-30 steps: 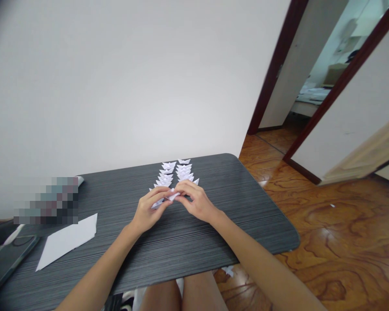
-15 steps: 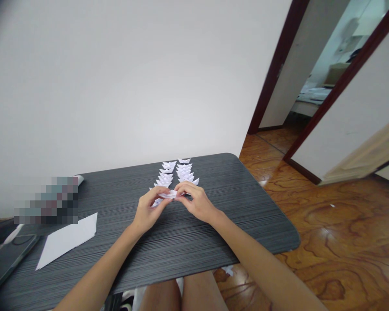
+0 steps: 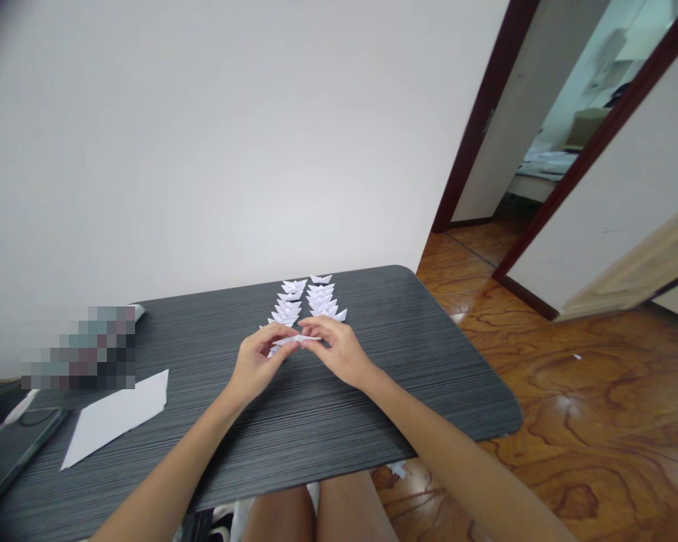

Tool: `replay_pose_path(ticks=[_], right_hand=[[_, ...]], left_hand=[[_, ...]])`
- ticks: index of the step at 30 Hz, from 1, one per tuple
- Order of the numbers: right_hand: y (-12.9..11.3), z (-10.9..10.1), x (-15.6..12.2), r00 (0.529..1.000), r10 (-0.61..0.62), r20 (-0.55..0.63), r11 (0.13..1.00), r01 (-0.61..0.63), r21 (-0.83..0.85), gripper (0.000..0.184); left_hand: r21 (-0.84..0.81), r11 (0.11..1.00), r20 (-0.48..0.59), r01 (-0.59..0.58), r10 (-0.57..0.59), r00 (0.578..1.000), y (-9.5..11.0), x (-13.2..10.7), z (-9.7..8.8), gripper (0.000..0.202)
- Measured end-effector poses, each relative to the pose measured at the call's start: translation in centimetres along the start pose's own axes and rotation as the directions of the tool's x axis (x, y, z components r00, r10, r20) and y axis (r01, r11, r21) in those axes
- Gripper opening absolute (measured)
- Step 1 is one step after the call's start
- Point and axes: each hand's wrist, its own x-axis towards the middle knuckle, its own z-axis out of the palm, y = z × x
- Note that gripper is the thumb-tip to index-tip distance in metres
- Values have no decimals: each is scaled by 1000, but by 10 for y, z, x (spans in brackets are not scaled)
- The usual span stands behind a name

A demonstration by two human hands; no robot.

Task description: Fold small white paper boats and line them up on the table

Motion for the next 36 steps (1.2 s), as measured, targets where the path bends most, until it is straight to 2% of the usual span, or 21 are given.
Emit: replay_pose_path(ticks=[3, 6, 12, 16, 18, 29, 36], right_hand=[[3, -2, 2, 997, 61, 37, 998, -60, -24, 19], [3, -4, 2, 996, 77, 46, 993, -73, -93, 20], [2, -6, 2, 988, 144, 55, 984, -137, -116, 19], [3, -5, 3, 972, 220, 87, 974, -213, -80, 18], [3, -5, 3, 967, 237, 96, 970, -230, -77, 18], [-3, -5, 5, 936, 311, 165, 949, -316, 7, 18], [-2, -1, 4, 935, 320, 151, 943, -329, 41, 18]], left_hand=[[69, 997, -11, -25, 26, 1000, 1, 0, 0, 13], [103, 995, 10, 6, -7, 1000, 2, 1, -1, 16], [88, 987, 178, 136, -150, 973, 4, 3, -5, 25], [-15, 963, 260, 268, -255, 931, 1, 2, -5, 27], [-28, 955, 296, 297, -275, 914, 0, 2, -5, 29], [-33, 954, 294, 297, -275, 915, 6, 1, -4, 29], [39, 964, 263, 265, -265, 928, 2, 1, -2, 27]])
